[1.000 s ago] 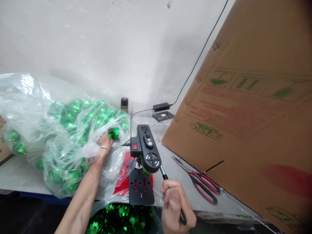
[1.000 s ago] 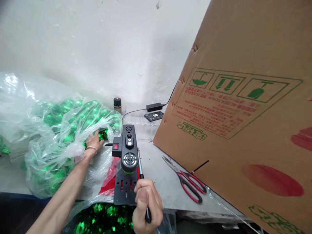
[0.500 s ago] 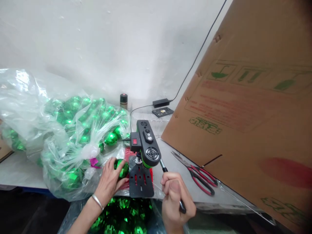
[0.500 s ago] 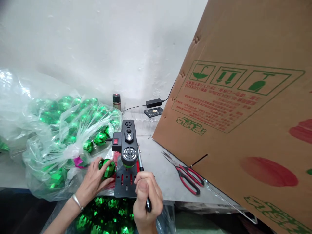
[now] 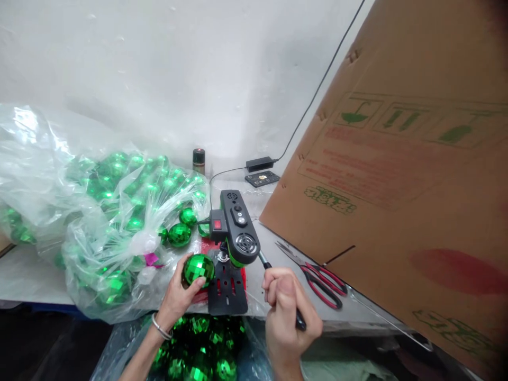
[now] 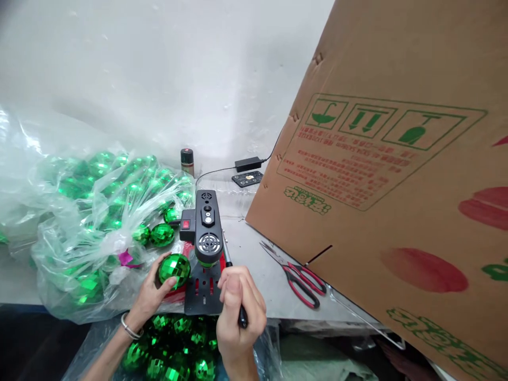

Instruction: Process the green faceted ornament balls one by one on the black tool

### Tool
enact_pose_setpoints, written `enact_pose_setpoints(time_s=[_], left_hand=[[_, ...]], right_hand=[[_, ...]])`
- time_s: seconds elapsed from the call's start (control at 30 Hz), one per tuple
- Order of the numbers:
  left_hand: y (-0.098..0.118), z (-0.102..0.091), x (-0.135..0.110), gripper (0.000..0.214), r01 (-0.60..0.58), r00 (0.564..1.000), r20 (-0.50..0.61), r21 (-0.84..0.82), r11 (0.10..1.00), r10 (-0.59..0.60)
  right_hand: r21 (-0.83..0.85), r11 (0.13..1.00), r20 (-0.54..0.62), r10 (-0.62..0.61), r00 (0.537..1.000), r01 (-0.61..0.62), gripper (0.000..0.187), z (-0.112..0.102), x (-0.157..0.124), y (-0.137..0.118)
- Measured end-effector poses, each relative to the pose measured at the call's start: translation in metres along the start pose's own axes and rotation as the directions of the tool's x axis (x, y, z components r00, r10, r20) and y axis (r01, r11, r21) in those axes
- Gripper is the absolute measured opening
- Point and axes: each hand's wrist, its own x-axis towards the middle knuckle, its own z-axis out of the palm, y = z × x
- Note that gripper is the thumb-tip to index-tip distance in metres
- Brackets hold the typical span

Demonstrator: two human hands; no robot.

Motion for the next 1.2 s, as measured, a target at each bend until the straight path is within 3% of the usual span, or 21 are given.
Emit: enact_pose_setpoints(time_s=[0.2,0.4,0.5,0.87,1.1,1.2], left_hand=[[0.007,0.024,-0.021,0.072,0.065,0.994,0.094,-0.059,0.996,-0.060],[0.000,0.048,-0.027,0.074,-0.147,0.987,0.071,0.072,0.986,0.142],[-0.002,0.054,-0.024,0.073,-0.197,0.980,0.037,0.138,0.971,0.193],[0.001,0.055,-0.025,0.070,-0.394,0.919,0.119,0.208,0.895,0.376],[-0.008,0.045,-0.022,0.072,-0.248,0.964,0.134,0.160,0.955,0.228],[-0.005,0.046,-0.020,0.073,-0.267,0.960,0.137,0.168,0.949,0.246]], right_hand=[[-0.018,0.999,0.031,0.041,0.999,-0.040,0.046,-0.001,0.011,-0.009],[-0.014,1.000,0.065,0.000,0.998,0.001,0.041,-0.005,0.006,-0.005],[-0.016,1.000,0.071,-0.012,0.997,0.014,0.040,-0.006,0.005,-0.005],[-0.003,1.000,0.071,0.003,0.997,-0.002,0.037,-0.009,0.001,-0.003],[-0.016,1.000,0.076,-0.003,0.997,0.004,0.037,-0.008,0.001,-0.005],[-0.019,1.000,0.071,-0.005,0.997,0.007,0.036,-0.007,0.001,-0.004]])
